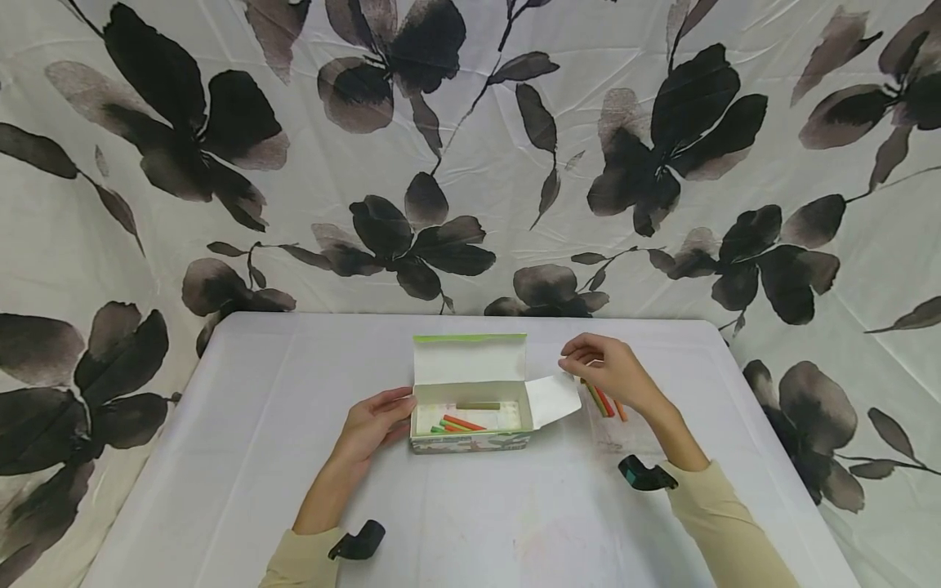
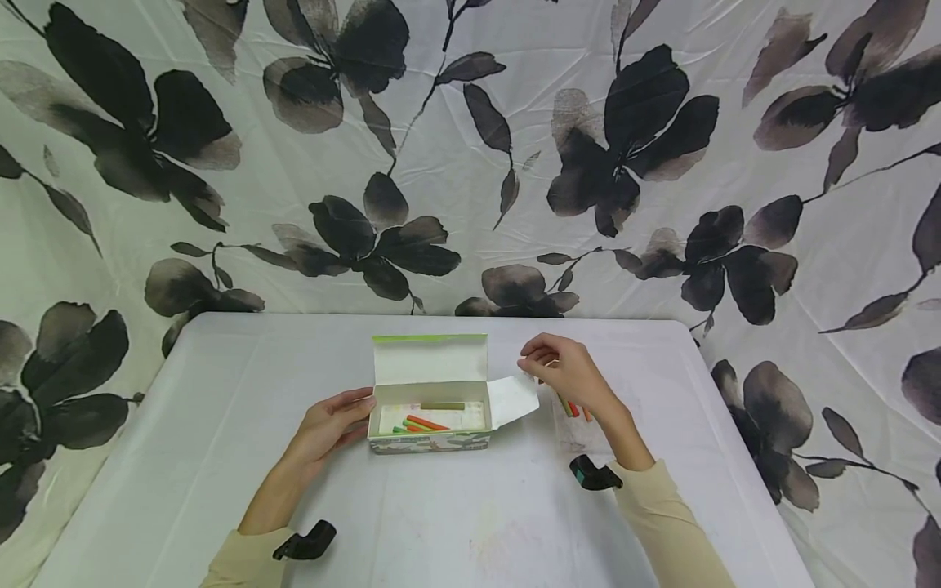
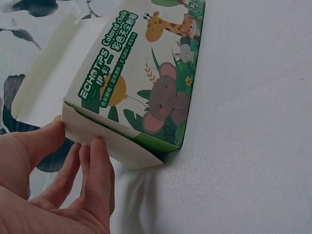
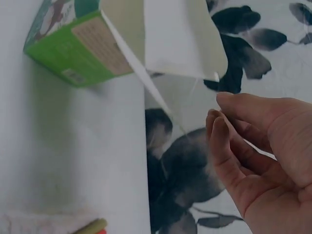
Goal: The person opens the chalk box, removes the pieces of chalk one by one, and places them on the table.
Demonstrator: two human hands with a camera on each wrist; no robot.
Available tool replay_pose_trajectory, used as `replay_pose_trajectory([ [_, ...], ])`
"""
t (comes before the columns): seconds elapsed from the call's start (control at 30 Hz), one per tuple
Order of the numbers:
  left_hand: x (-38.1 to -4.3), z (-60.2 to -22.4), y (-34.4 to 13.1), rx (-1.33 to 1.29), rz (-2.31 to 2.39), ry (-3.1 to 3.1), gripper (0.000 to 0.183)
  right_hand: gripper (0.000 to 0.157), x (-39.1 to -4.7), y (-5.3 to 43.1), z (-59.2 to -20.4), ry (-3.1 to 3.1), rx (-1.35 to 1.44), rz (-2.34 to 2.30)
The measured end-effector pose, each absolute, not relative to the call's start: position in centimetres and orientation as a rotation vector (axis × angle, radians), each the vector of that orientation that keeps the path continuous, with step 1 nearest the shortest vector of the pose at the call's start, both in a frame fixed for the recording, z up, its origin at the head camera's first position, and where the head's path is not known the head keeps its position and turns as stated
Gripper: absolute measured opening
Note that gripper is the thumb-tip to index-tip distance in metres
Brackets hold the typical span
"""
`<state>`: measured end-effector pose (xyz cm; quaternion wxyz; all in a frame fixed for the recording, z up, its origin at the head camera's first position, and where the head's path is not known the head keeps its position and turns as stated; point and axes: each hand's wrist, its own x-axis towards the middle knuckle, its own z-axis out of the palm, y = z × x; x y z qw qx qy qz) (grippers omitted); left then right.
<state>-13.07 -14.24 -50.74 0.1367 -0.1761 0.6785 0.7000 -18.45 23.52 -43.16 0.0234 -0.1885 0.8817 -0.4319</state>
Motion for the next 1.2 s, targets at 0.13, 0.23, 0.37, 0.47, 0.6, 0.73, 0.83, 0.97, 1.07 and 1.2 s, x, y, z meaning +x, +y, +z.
replay_pose_trajectory([
  [0.13,-13.1,-50.8,-14.2,-0.506,2.027,1.961,0.047,0.019,-18.5,21.9,-43.1,2.668,-0.650,-1.359],
  [0.23,-13.1,-50.8,-14.2,-0.505,2.030,1.958,0.047,0.019,-18.7,20.7,-43.4,2.631,-0.692,-1.348],
  [0.37,-13.1,-50.8,-14.2,-0.502,2.040,1.955,0.047,0.018,-18.8,19.3,-43.9,2.601,-0.741,-1.314],
  [0.47,-13.1,-50.9,-14.2,-0.496,2.054,1.955,0.047,0.018,-18.9,18.4,-44.4,2.568,-0.777,-1.300],
  [0.6,-13.2,-51.0,-14.2,-0.496,2.069,1.952,0.046,0.018,-19.0,17.3,-45.0,2.513,-0.828,-1.301],
  [0.73,-13.3,-51.2,-14.2,-0.497,2.079,1.945,0.045,0.017,-19.0,16.3,-45.8,2.455,-0.873,-1.293],
  [0.83,-13.3,-51.2,-14.3,-0.494,2.085,1.941,0.045,0.017,-19.0,15.5,-46.2,2.429,-0.881,-1.254],
  [0.97,-13.3,-51.1,-14.2,-0.493,2.088,1.938,0.045,0.019,-18.8,14.5,-46.5,2.406,-0.908,-1.183],
  [1.07,-13.2,-51.0,-14.2,-0.495,2.081,1.939,0.045,0.021,-18.6,13.8,-47.0,2.388,-0.970,-1.148],
  [1.2,-13.2,-51.1,-14.2,-0.495,2.076,1.943,0.045,0.020,-18.4,12.9,-47.9,2.361,-1.029,-1.108],
])
